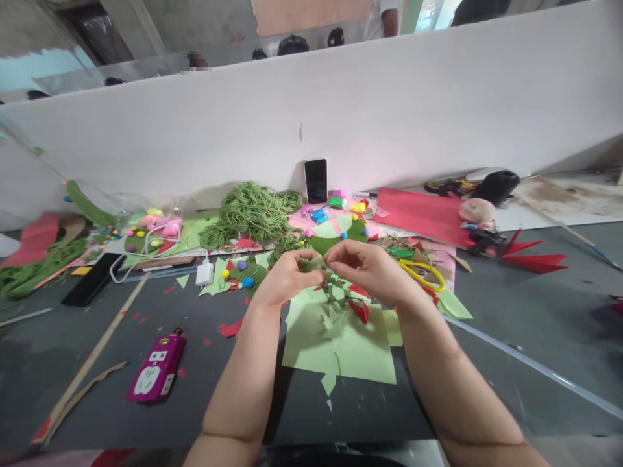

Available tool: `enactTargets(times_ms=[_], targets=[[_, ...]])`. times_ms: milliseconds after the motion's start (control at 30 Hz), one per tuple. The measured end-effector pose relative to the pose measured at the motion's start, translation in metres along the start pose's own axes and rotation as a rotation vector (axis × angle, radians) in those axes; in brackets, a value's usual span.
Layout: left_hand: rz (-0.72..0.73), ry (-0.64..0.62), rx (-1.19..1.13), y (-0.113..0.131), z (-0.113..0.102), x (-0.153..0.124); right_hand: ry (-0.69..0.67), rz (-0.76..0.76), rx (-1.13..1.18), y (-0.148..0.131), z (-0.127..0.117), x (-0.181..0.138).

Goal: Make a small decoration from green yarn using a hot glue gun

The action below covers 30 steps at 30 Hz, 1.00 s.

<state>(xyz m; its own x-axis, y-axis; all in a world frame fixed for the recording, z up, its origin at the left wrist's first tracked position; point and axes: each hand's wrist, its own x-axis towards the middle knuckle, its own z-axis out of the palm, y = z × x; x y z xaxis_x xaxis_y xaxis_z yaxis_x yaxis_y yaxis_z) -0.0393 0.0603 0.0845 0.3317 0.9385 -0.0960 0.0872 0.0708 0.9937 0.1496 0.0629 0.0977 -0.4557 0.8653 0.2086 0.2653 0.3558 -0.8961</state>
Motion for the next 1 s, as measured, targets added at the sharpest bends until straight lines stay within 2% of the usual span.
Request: enactTargets(times_ms=[133,367,567,700,900,1000], targets=[[-0.046,0.007,0.161,0.002,0.003,-0.001,-0.068,0.073,-0.075,0.000,-0.001,-0.001],[0.019,0.168,0.235,-0.008,0.010,0.006,0.114,0.019,-0.192,0.003,0.006,0.001],[0.050,0.293,-0.029,-0.007,0.018,0.010,0.278,-0.115,-0.270,-0.001,0.014,0.002],[0.042,0.335,-0.201,-0.009,0.015,0.012,0.321,-0.240,-0.340,-0.003,0.017,0.002],[0.079,0.218,-0.422,-0.005,0.008,0.010,0.377,-0.427,-0.429,0.000,0.020,0.001],[0.085,0.208,-0.471,-0.002,0.009,0.008,0.378,-0.479,-0.452,0.001,0.020,0.001]])
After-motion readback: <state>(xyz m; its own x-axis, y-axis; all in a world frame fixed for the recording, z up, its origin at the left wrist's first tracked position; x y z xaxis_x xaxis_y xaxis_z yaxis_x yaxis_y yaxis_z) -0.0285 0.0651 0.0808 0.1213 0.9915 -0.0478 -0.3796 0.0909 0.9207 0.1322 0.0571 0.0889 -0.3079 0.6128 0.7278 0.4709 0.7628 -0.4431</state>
